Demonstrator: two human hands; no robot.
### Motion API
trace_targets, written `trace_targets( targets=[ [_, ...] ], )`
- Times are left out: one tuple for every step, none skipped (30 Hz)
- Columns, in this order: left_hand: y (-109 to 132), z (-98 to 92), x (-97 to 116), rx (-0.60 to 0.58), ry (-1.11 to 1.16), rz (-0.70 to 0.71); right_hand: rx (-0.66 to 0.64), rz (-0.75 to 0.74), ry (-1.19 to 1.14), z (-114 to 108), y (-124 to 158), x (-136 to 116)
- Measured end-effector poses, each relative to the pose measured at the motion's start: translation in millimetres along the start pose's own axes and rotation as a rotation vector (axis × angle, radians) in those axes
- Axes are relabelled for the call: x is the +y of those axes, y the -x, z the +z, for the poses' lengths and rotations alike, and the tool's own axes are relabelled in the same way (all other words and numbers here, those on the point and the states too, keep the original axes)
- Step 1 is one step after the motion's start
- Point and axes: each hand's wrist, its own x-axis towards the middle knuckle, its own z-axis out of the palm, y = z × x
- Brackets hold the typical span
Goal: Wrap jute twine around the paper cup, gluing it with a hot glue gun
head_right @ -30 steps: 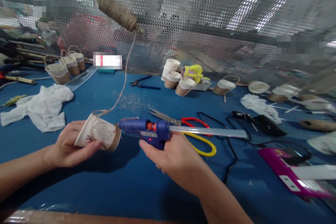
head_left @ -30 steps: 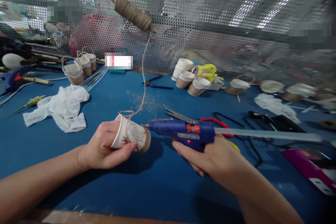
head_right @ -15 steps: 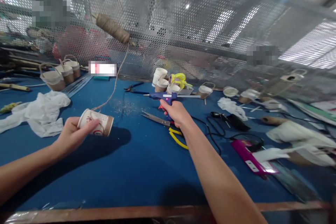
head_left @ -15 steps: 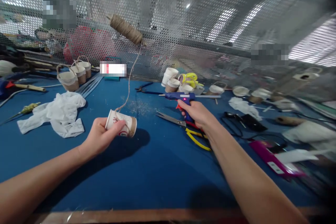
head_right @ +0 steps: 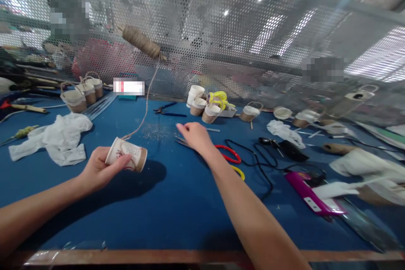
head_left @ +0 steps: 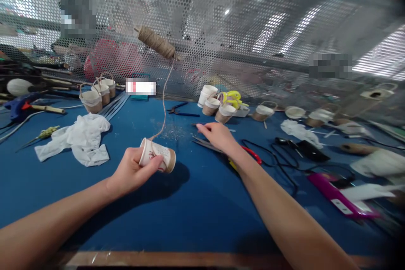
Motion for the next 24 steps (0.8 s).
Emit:
trace_targets(
  targets=[
    [0.2,0.3,1.1,-0.013,-0.015,0.030,-0.082,-0.050,-0.054,8.1,6.7,-9.9],
    [0.6,0.9,2.1,-0.025,-0.034,0.065,-0.167,-0.091,-0.116,16.7,13.0,-19.6],
    [1.0,1.6,3.1,-0.042,-0.054,0.105,-0.242,-0.122,-0.176,25.3,18.7,-28.8],
    [1.5,2.5,3.9,-0.059,-0.070,0.149,-0.288,-0.148,-0.232,33.0,23.4,-36.9],
    [2.1,3.3,4.9,-0.079,-0.081,0.194,-0.311,-0.166,-0.284,39.3,26.9,-43.6],
    [2.5,3.9,5.9,-0.099,-0.083,0.233,-0.321,-0.176,-0.326,43.7,29.0,-48.6],
    [3.0,4.4,7.1,-0.121,-0.078,0.260,-0.318,-0.179,-0.359,46.1,29.5,-51.6],
    [3.4,4.6,8.4,-0.144,-0.068,0.270,-0.303,-0.178,-0.385,46.6,28.4,-52.6],
    [3.8,4.6,10.0,-0.165,-0.050,0.266,-0.277,-0.174,-0.402,45.4,25.9,-51.6],
    [4.1,4.4,11.7,-0.189,-0.024,0.247,-0.241,-0.167,-0.411,42.8,22.1,-48.9],
    [4.4,4.1,13.5,-0.217,0.013,0.215,-0.196,-0.159,-0.415,39.3,17.3,-44.7],
    [4.8,3.8,15.2,-0.248,0.060,0.171,-0.147,-0.148,-0.413,35.5,11.7,-39.6],
    [5.2,3.7,16.9,-0.282,0.116,0.123,-0.100,-0.134,-0.408,31.7,5.6,-33.9],
    [5.7,3.7,18.4,-0.314,0.178,0.074,-0.059,-0.117,-0.402,28.3,-0.6,-28.0],
    [6.2,3.9,19.6,-0.346,0.240,0.024,-0.028,-0.098,-0.394,25.6,-6.8,-22.3],
    [6.8,4.1,20.5,-0.377,0.299,-0.023,-0.002,-0.079,-0.386,23.8,-12.7,-17.1],
    [7.3,4.5,21.2,-0.405,0.353,-0.069,0.018,-0.059,-0.376,22.9,-18.3,-12.4],
    [7.8,4.7,21.5,-0.433,0.403,-0.114,0.033,-0.039,-0.365,23.0,-23.5,-8.3],
    [8.2,4.9,21.6,-0.457,0.447,-0.161,0.044,-0.018,-0.353,23.7,-28.2,-4.9],
    [8.4,5.0,21.3,-0.475,0.487,-0.208,0.051,0.002,-0.340,25.0,-32.2,-2.0],
    [8.4,4.9,20.8,-0.487,0.520,-0.249,0.054,0.021,-0.325,26.3,-35.4,0.2],
    [8.3,4.7,20.1,-0.489,0.544,-0.281,0.055,0.039,-0.308,27.6,-37.4,1.7],
    [7.9,4.4,19.2,-0.481,0.555,-0.305,0.052,0.053,-0.289,28.5,-37.8,2.4],
    [7.4,4.0,18.2,-0.462,0.556,-0.319,0.045,0.063,-0.269,29.0,-36.3,2.1]
  ],
)
